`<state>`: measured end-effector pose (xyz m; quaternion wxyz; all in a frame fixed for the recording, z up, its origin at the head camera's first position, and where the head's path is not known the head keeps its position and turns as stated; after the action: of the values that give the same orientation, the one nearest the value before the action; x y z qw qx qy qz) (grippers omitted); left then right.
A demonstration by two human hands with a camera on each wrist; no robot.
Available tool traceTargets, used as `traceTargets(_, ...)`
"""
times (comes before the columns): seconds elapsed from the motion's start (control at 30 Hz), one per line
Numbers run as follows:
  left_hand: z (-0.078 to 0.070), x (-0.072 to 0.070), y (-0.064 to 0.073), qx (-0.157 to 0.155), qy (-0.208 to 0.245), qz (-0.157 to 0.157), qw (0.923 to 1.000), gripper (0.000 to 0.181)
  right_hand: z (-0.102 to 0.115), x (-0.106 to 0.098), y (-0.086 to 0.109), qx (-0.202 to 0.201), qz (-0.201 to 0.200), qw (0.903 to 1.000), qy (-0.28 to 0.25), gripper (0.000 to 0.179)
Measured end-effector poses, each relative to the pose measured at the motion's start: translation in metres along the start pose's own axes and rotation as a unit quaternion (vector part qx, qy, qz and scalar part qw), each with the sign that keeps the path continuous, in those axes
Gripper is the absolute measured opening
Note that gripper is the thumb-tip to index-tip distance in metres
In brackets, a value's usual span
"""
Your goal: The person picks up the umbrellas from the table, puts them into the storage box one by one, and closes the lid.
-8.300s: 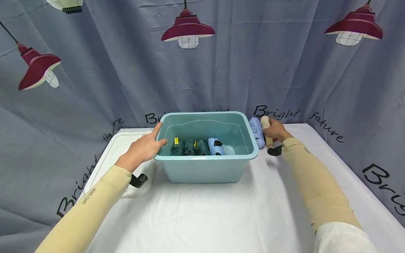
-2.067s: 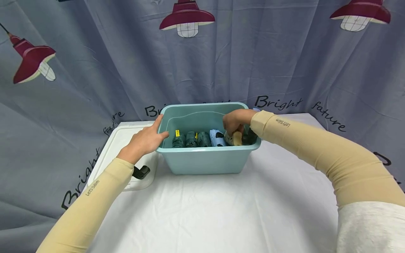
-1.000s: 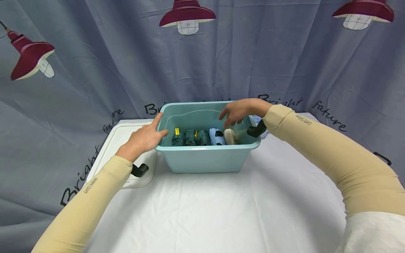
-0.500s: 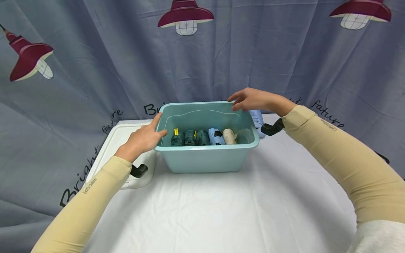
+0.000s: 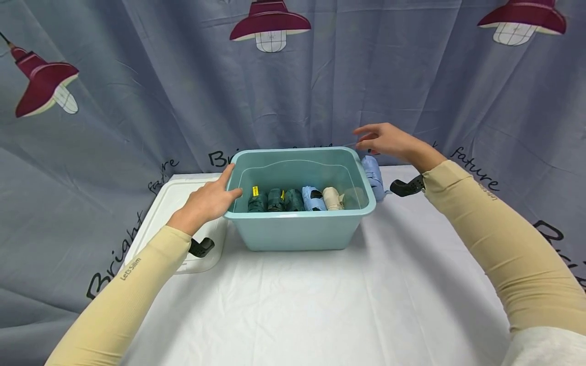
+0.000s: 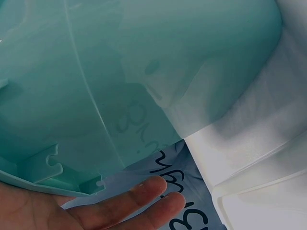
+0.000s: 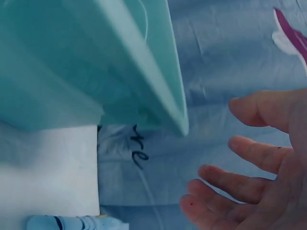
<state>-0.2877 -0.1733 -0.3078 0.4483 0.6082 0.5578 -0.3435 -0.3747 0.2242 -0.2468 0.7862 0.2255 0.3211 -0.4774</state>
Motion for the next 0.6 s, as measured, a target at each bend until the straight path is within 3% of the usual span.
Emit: traceTargets(0.6,0.0,0.001,0.002,-0.001,-0.002,0.001,1.0,0.072,-0.072,0.004,-0.013,0.047,-0.065,0.9961,-0.036,0.068)
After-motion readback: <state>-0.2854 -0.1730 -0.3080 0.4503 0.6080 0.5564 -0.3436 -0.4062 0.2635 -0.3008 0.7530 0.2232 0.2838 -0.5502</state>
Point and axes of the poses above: each hand's wrist, its own y-axis away from the middle knuckle, its own x-axis out of the palm, z = x × y, the point moved 5 cm from there along -y, towards the middle knuckle, and after that the axes turned 9 degrees about -x, right-handed, at the moved point
